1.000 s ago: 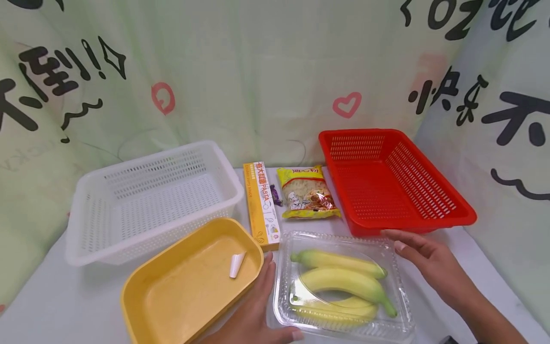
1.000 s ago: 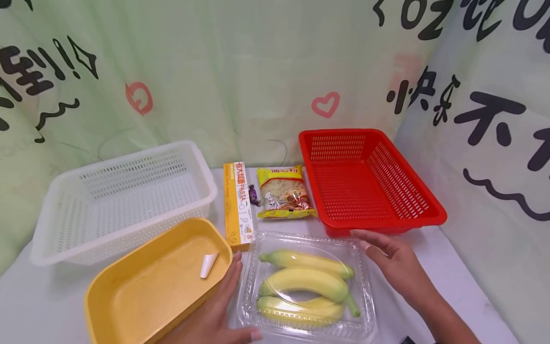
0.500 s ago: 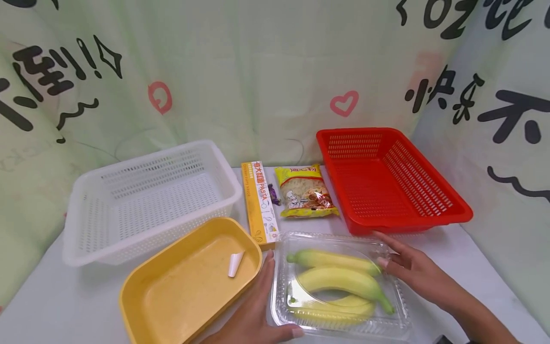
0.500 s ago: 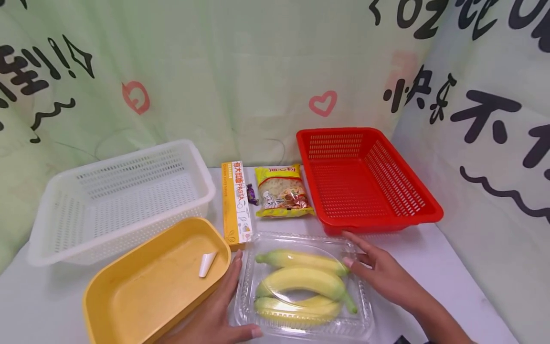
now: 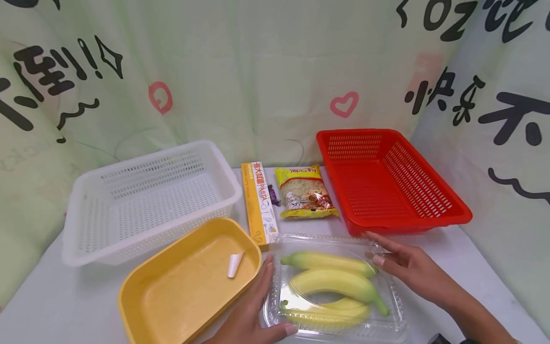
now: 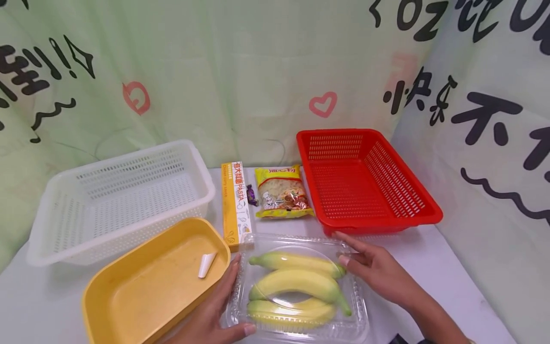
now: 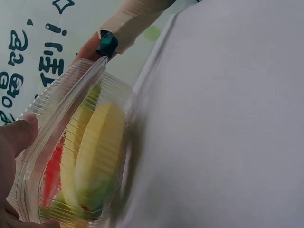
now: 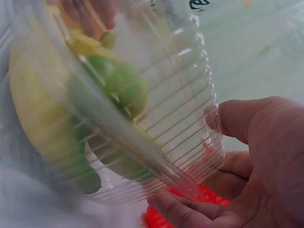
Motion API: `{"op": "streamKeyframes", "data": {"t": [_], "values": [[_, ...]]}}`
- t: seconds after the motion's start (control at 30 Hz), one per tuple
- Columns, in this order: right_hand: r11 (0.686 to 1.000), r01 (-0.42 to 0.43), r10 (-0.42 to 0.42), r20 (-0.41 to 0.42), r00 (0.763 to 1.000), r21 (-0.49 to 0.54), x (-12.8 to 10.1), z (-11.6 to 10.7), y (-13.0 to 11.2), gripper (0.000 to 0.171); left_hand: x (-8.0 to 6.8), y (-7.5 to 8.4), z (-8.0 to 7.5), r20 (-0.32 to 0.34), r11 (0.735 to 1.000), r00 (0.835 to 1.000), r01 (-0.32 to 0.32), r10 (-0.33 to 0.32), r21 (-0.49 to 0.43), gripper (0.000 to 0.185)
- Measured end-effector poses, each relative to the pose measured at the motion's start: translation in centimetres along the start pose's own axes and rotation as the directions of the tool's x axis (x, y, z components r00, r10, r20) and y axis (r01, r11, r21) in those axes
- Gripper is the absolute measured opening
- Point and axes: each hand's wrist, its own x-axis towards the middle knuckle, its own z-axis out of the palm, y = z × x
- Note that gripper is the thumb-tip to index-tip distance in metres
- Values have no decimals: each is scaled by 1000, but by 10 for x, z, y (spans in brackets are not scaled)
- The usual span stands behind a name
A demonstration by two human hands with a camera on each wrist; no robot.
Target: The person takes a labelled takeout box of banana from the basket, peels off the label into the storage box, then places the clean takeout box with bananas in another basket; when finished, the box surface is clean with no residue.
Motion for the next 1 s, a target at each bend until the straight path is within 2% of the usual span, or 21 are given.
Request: {"op": "streamKeyframes", "data": {"t": [0.17,0.3,0.43,0.57,0.63,0.77,0.87,1.0], "values": [[997,65,-65,0,998,-37,-4,-2,-8,59,-4,11,-6,-10,1000,1000,26,-26,-8,106],[991,126,-125,22,992,-44,-8,-7,-13,55,-6,17,-10,-5,1000,1000,6,-6,10,105],[986,163,-161,32,986,-35,-10,-13,-19,55,-7,19,-13,-19,991,992,-123,124,46,102],[987,162,-162,22,987,-21,-9,-16,-28,57,-7,18,-16,-43,964,964,-261,264,58,100],[988,152,-152,12,988,-16,-8,-16,-34,58,-7,17,-19,-53,954,953,-296,298,55,100],[990,141,-141,-4,990,-27,-7,-12,-45,60,-8,20,-27,-56,946,946,-314,318,76,101],[990,139,-139,-5,990,-29,-5,-8,-53,61,-10,23,-34,-53,951,952,-296,301,87,100],[987,152,-153,-8,988,-45,-1,-5,-58,61,-12,28,-43,-57,966,968,-239,245,101,98]]}}
